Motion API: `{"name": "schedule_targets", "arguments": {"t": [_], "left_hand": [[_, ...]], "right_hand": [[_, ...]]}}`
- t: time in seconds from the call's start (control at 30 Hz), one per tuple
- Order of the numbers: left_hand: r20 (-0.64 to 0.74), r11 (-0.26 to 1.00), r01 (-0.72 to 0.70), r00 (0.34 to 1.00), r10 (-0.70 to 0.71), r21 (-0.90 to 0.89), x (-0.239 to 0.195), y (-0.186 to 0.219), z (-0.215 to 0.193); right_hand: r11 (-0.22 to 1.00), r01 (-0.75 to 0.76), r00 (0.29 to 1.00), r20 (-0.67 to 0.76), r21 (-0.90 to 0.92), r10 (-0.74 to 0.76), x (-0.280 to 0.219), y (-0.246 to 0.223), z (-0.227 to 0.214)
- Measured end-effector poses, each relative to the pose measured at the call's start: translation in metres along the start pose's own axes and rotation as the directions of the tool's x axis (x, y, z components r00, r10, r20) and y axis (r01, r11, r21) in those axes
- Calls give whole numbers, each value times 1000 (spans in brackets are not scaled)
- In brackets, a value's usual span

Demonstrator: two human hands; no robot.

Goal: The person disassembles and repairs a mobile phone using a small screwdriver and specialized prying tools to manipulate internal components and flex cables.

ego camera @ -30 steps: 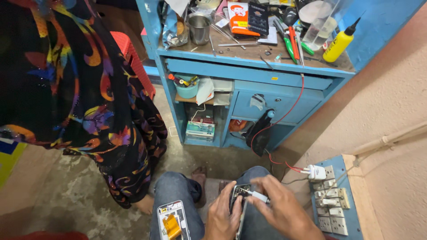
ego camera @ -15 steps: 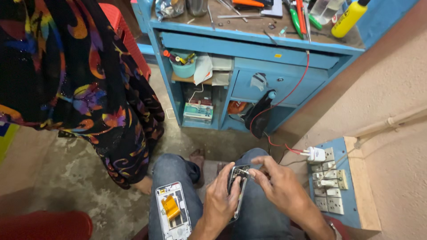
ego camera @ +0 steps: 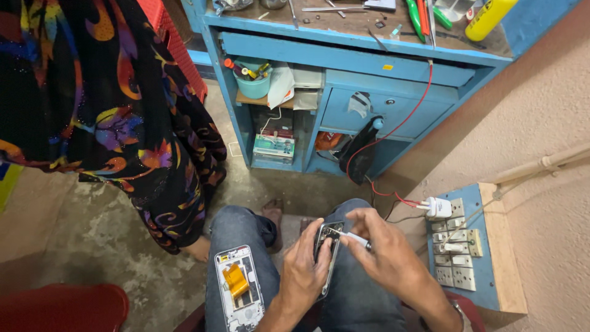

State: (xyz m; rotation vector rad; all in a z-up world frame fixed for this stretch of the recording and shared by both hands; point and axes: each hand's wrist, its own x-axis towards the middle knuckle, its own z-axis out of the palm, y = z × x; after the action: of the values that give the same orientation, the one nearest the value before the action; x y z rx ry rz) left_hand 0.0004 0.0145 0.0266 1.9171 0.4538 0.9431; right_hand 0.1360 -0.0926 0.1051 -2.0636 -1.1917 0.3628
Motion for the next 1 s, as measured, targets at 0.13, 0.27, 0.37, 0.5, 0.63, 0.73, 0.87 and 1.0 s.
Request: {"name": "schedule_targets", "arguments": {"t": [0.13, 0.27, 0.37, 0.5, 0.63, 0.73, 0.87, 1.0], "left_hand": [[4, 1000, -2, 1000, 2, 1, -2, -1, 0], [-1, 1000, -21, 1000, 21, 1, -2, -3, 0], [4, 1000, -6, 1000, 6, 5, -2, -4, 1], [6, 1000, -16, 1000, 16, 19, -3, -4, 0], [3, 999, 49, 999, -49, -1, -1, -1, -1], [-3, 957, 277, 960, -279, -79, 1, -5, -1], [69, 720, 488, 847, -527, -493, -1, -26, 5], [163, 489, 508, 793, -588, -709, -13, -50, 19]], "right_hand": [[1000, 10, 1000, 16, -6, -10, 0, 1, -1], [976, -217, 974, 71, 1, 216, 2, 2, 1], [993, 114, 993, -11, 23, -113, 0, 3, 1], [982, -186, 980, 77, -4, 186, -2, 11, 5], [995, -84, 995, 62, 46, 81, 1, 15, 5], [963, -190, 982, 19, 190, 190, 15, 17, -12], [911, -181, 949, -177, 370, 260, 69, 24, -57], [988, 2, 904, -423, 156, 65, 173, 34, -75]]}}
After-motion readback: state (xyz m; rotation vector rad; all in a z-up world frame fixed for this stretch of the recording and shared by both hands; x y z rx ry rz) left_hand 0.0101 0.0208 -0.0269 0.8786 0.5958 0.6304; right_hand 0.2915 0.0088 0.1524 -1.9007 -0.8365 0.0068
